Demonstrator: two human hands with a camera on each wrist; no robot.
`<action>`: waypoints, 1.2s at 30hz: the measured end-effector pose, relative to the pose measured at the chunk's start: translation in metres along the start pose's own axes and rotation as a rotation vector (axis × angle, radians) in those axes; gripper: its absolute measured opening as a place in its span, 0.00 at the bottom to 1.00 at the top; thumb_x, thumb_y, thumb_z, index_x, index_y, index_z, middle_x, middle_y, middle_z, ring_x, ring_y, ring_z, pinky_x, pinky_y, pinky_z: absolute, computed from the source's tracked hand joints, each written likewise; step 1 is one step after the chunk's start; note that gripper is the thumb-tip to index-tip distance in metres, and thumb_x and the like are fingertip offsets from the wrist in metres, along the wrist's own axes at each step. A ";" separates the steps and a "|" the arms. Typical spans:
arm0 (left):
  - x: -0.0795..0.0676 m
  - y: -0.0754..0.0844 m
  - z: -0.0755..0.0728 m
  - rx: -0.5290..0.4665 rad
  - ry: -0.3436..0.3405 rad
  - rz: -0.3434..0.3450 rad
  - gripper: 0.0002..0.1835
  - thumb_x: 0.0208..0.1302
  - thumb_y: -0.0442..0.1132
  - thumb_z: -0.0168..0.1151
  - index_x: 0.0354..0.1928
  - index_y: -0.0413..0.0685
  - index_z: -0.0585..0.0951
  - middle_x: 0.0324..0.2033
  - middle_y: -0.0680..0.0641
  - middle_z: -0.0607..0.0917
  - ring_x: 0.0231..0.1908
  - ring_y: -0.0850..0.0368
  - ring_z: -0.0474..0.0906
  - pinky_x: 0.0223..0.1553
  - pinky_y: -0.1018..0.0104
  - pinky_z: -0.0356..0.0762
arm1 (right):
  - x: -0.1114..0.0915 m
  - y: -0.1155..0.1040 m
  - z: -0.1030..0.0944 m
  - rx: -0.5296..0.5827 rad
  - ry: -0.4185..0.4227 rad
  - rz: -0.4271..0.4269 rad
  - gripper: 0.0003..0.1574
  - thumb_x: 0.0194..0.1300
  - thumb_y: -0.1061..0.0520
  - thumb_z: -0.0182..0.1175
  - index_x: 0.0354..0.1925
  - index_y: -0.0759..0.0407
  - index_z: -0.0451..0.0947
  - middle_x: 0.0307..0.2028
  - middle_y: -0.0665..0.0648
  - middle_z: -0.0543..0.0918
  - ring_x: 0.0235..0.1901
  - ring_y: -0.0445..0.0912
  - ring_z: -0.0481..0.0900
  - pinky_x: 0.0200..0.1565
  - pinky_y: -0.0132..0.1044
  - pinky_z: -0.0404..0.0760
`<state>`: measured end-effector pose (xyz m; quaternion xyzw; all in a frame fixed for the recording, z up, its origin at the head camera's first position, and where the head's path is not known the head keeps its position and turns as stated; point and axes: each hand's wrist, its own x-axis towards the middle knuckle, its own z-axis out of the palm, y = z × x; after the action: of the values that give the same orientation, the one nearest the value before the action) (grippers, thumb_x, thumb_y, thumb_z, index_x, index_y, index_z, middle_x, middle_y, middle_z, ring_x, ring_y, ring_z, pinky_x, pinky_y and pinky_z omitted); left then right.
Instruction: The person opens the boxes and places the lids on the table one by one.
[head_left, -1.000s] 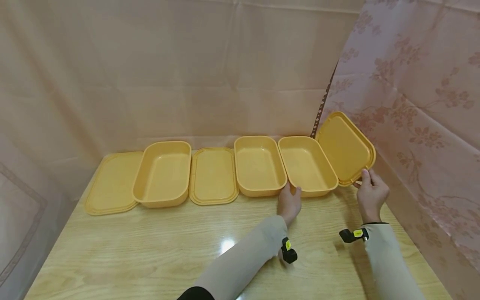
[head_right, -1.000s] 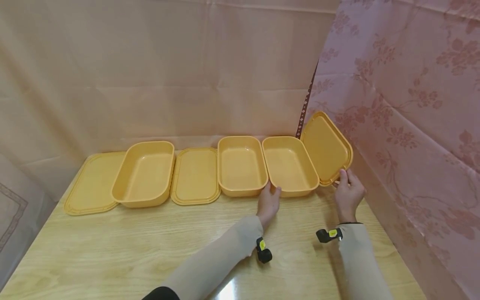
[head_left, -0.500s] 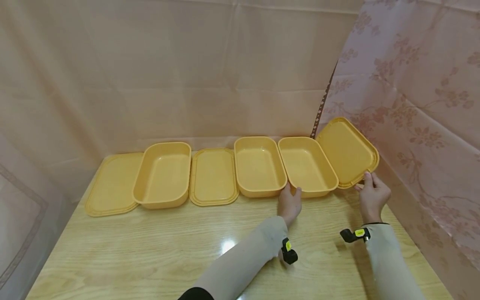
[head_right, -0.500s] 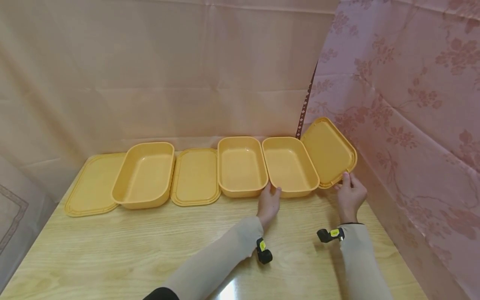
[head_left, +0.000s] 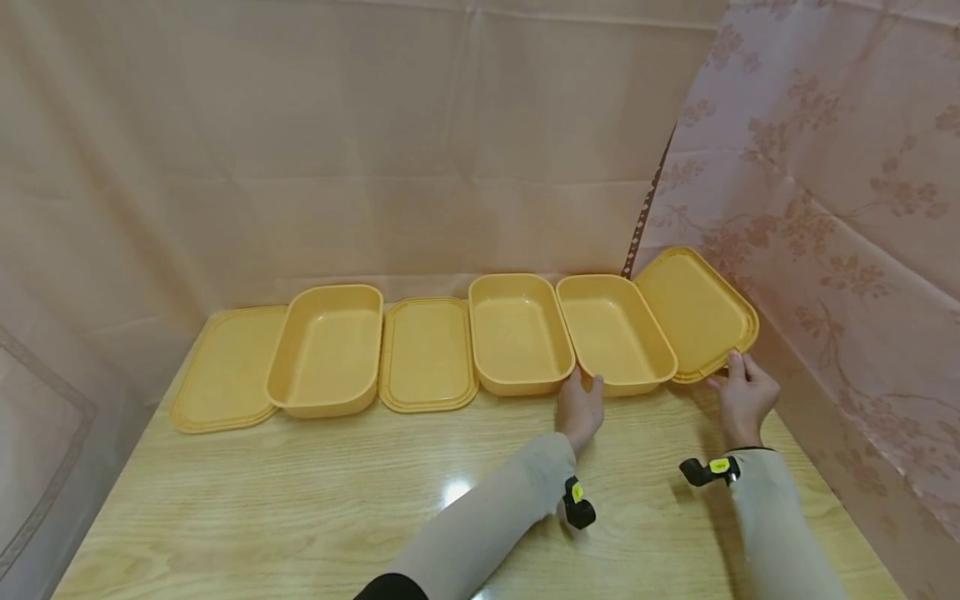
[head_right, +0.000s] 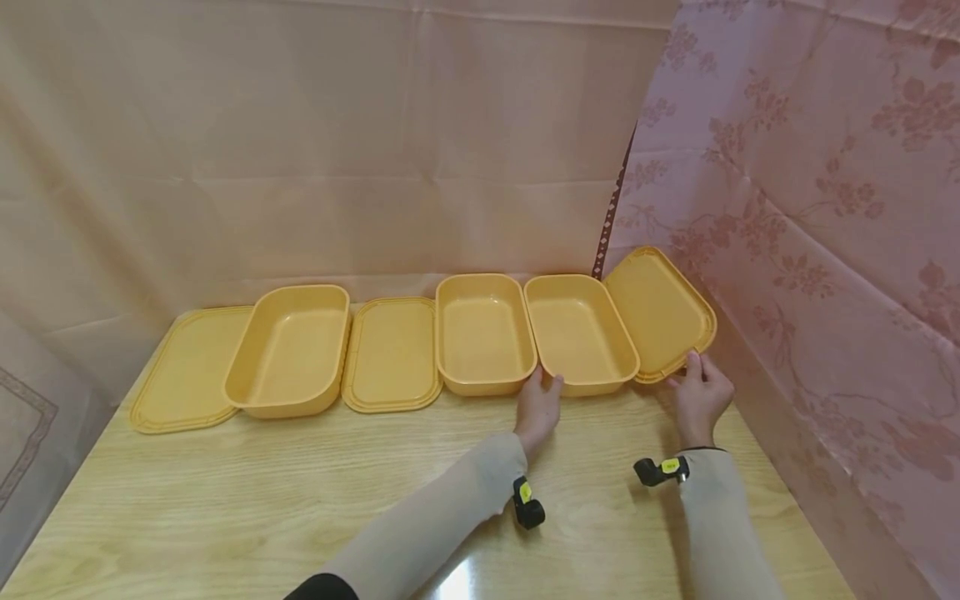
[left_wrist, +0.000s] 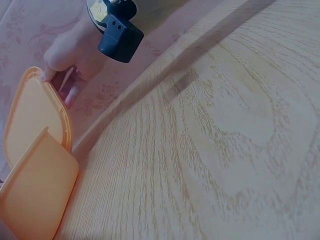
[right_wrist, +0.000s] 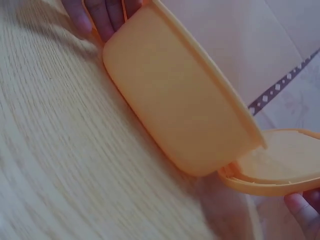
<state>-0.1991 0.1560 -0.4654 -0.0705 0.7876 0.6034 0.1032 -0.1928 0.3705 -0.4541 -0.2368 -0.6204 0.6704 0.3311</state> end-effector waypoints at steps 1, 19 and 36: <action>0.000 0.000 0.000 0.002 0.000 -0.001 0.31 0.73 0.53 0.50 0.72 0.46 0.64 0.70 0.45 0.68 0.70 0.46 0.63 0.71 0.52 0.63 | 0.001 0.001 0.000 0.012 0.002 0.010 0.13 0.69 0.56 0.58 0.38 0.65 0.84 0.27 0.46 0.83 0.27 0.37 0.80 0.23 0.23 0.80; -0.001 0.000 -0.001 0.016 -0.018 -0.002 0.31 0.73 0.53 0.50 0.72 0.46 0.63 0.70 0.45 0.68 0.71 0.47 0.62 0.70 0.53 0.63 | 0.008 0.017 -0.009 0.204 0.054 0.211 0.16 0.71 0.61 0.54 0.26 0.64 0.79 0.18 0.52 0.77 0.19 0.40 0.79 0.23 0.31 0.84; 0.002 -0.001 0.000 0.013 -0.009 0.018 0.31 0.74 0.52 0.49 0.72 0.44 0.63 0.71 0.44 0.68 0.71 0.47 0.62 0.71 0.55 0.61 | 0.013 0.020 -0.017 0.056 0.035 0.292 0.19 0.71 0.59 0.54 0.23 0.57 0.81 0.15 0.49 0.78 0.14 0.38 0.78 0.19 0.29 0.81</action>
<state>-0.2009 0.1555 -0.4666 -0.0600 0.7917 0.5993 0.1021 -0.1921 0.3913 -0.4743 -0.3269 -0.5544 0.7243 0.2475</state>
